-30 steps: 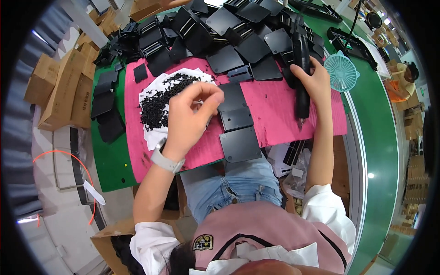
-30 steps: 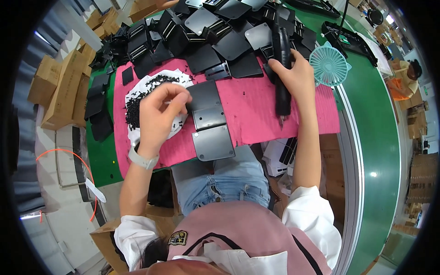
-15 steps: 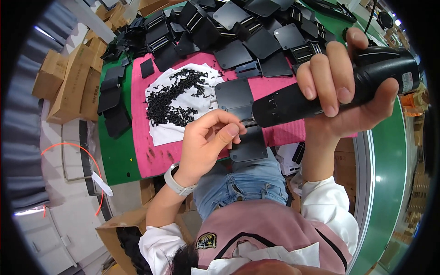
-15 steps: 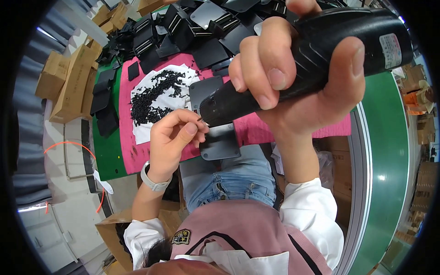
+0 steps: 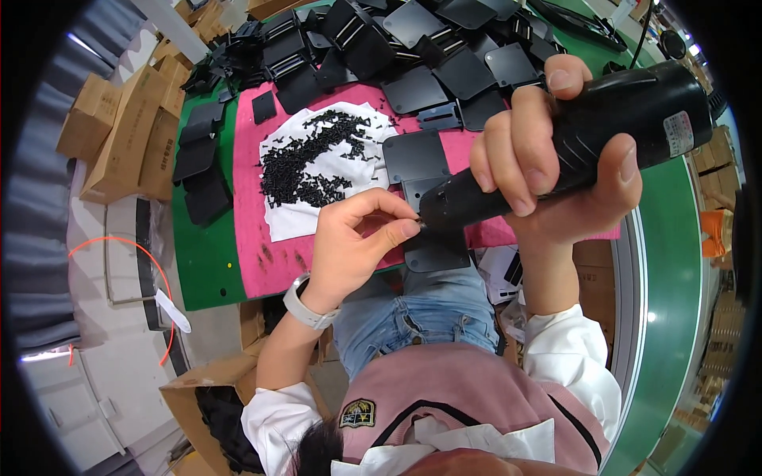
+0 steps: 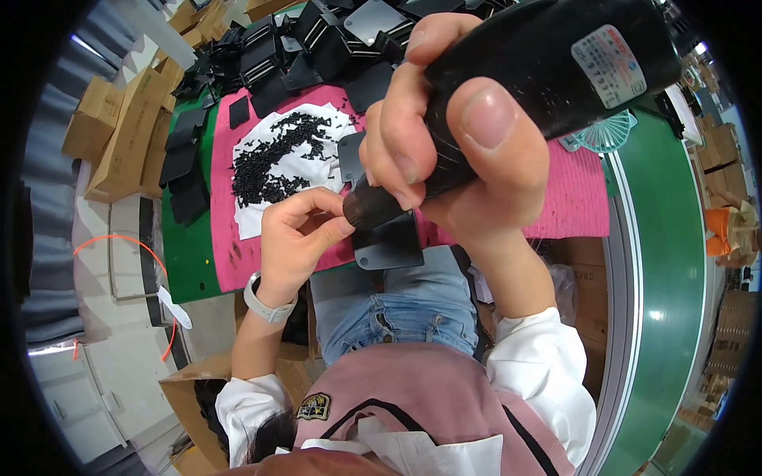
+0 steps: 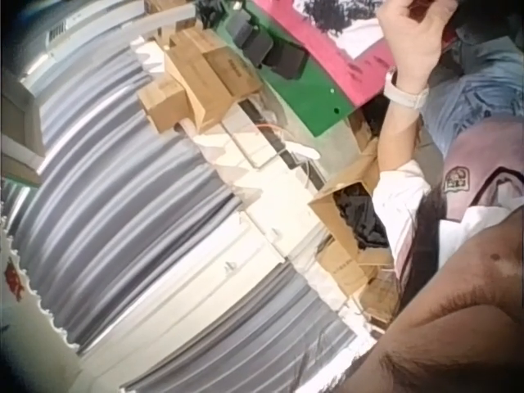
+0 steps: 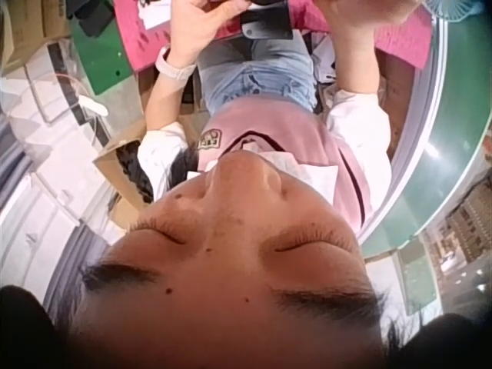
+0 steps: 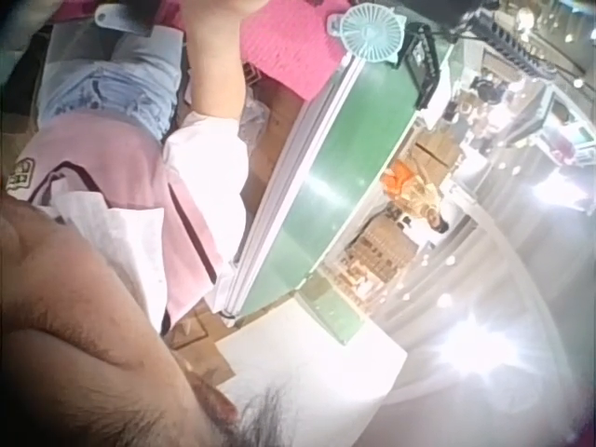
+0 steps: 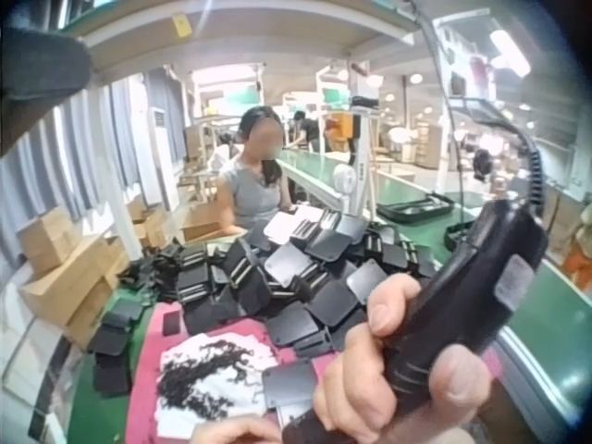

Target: Assembling black plastic components using an electric screwdriver and small screws on a factory line.

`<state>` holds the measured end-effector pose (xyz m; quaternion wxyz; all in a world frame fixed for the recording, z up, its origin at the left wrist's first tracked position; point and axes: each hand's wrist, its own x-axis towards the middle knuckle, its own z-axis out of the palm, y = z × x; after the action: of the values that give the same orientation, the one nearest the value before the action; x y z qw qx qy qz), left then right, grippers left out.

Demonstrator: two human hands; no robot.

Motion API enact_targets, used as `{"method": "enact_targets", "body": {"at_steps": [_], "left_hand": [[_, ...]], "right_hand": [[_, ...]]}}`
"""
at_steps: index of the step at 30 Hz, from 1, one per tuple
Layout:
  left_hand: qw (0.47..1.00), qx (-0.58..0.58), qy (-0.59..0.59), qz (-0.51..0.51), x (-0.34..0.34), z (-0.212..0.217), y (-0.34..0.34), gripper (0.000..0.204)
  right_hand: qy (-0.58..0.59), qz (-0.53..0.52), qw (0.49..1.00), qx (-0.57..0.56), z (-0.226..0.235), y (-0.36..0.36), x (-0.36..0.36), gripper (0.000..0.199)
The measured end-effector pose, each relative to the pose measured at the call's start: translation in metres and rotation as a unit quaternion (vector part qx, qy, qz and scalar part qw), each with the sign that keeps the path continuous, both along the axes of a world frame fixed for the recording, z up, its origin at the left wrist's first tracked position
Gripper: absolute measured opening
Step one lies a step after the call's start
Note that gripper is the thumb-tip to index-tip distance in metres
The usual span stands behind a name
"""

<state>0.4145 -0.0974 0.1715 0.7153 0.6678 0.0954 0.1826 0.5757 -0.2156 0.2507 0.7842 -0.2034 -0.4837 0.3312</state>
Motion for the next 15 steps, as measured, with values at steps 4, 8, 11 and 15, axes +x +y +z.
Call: {"method": "enact_targets", "body": {"at_steps": [4,8,11,15], "left_hand": [[0.996,-0.091,-0.002,-0.011,-0.003,0.0,-0.004,0.011],[0.998,0.006,-0.049,0.029,-0.002,0.001,-0.008,0.011],[0.996,-0.005,-0.045,0.071,0.001,-0.001,-0.013,0.011],[0.988,0.045,-0.116,0.093,0.002,-0.008,-0.01,0.01]], "right_hand": [[0.012,-0.007,1.0,0.001,0.002,0.003,0.002,0.049],[0.041,-0.023,0.999,0.0,0.002,0.004,0.002,0.046],[0.03,-0.068,0.997,0.005,0.003,0.001,-0.004,0.044],[0.04,-0.1,0.994,-0.009,0.003,0.004,-0.008,0.042]]}}
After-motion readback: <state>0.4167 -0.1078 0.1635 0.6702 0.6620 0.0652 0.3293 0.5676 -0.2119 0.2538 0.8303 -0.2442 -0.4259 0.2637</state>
